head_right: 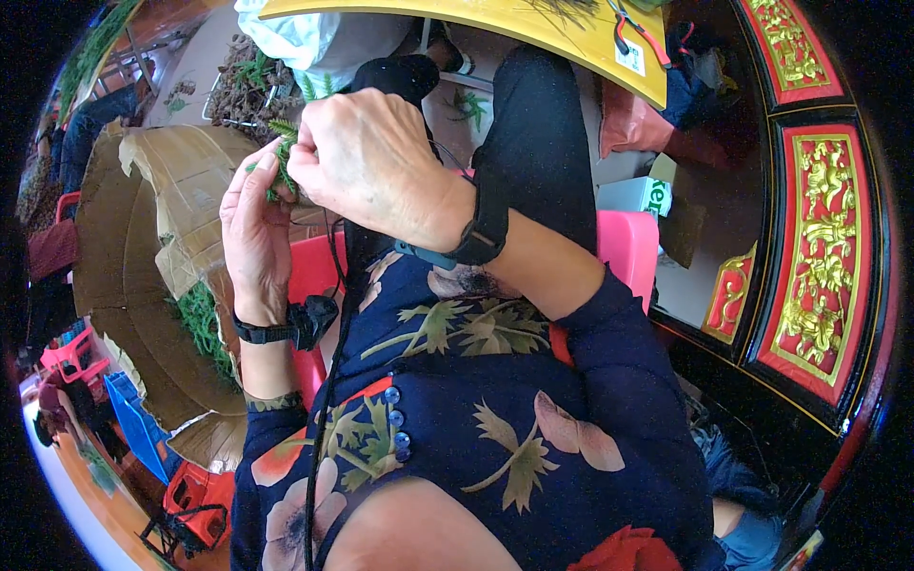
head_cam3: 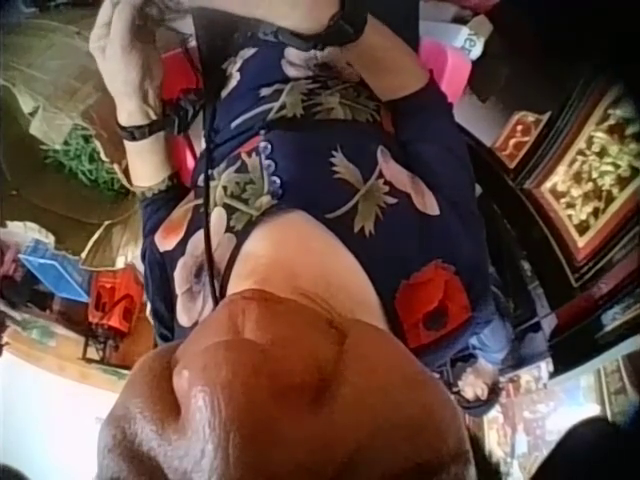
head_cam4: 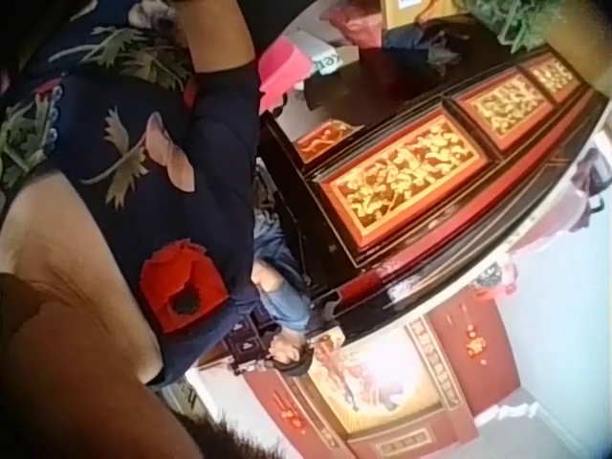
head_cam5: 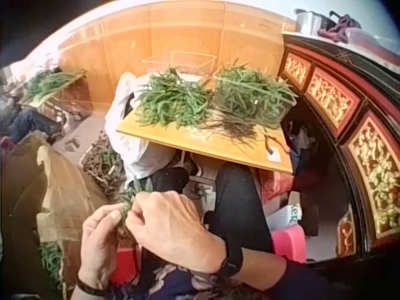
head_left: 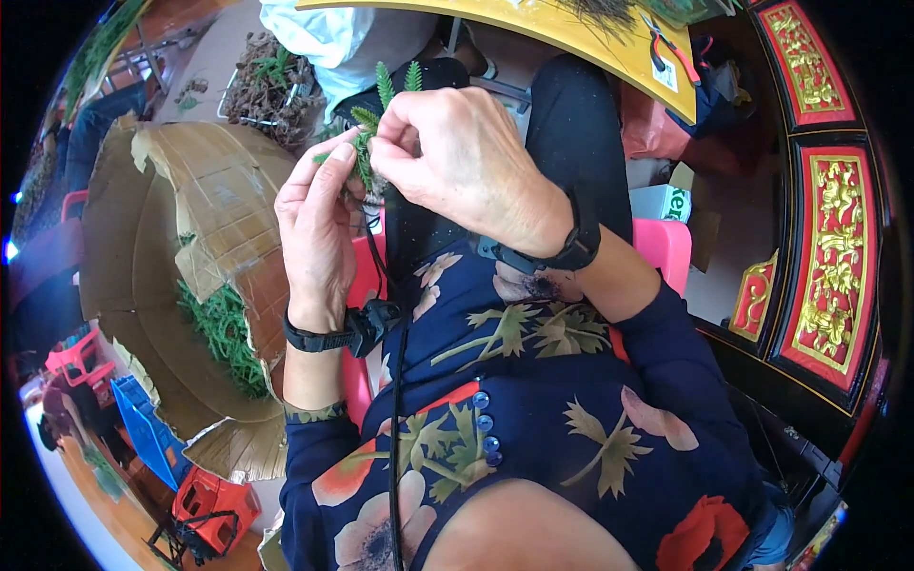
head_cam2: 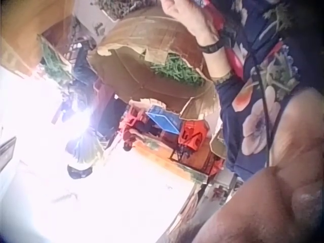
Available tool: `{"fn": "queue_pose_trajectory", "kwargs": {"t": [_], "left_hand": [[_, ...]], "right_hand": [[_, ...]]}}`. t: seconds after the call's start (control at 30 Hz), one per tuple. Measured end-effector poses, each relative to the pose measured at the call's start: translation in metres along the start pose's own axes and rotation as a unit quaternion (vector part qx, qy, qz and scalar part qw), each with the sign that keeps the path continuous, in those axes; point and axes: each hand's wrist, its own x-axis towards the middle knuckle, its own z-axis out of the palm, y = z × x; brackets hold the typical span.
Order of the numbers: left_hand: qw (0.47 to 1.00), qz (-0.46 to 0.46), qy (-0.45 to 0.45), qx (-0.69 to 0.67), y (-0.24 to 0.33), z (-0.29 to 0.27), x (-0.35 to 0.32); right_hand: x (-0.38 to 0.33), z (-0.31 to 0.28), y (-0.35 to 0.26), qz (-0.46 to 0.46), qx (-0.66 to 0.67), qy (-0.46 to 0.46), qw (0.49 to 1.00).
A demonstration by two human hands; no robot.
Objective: Trimming plastic foliage sprigs and attaching them to a decorative base using wire.
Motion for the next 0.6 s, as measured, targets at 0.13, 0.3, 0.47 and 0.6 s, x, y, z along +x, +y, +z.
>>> {"fn": "queue_pose_trajectory", "kwargs": {"t": [0.13, 0.3, 0.47, 0.6], "left_hand": [[0.999, -0.011, 0.018, -0.035, -0.001, -0.004, 0.002], [0.991, -0.049, 0.003, -0.125, -0.007, -0.014, 0.007], [0.983, -0.067, 0.018, -0.170, -0.008, -0.014, 0.008], [0.977, -0.080, -0.009, -0.198, -0.011, -0.017, 0.007]], "right_hand": [[-0.012, 0.012, 0.002, -0.001, 0.085, 0.052, 0.995], [-0.018, 0.024, 0.009, 0.047, 0.260, 0.053, 0.963], [-0.018, 0.032, 0.010, 0.053, 0.313, 0.079, 0.945], [-0.018, 0.025, 0.007, -0.038, 0.186, 0.099, 0.977]]}}
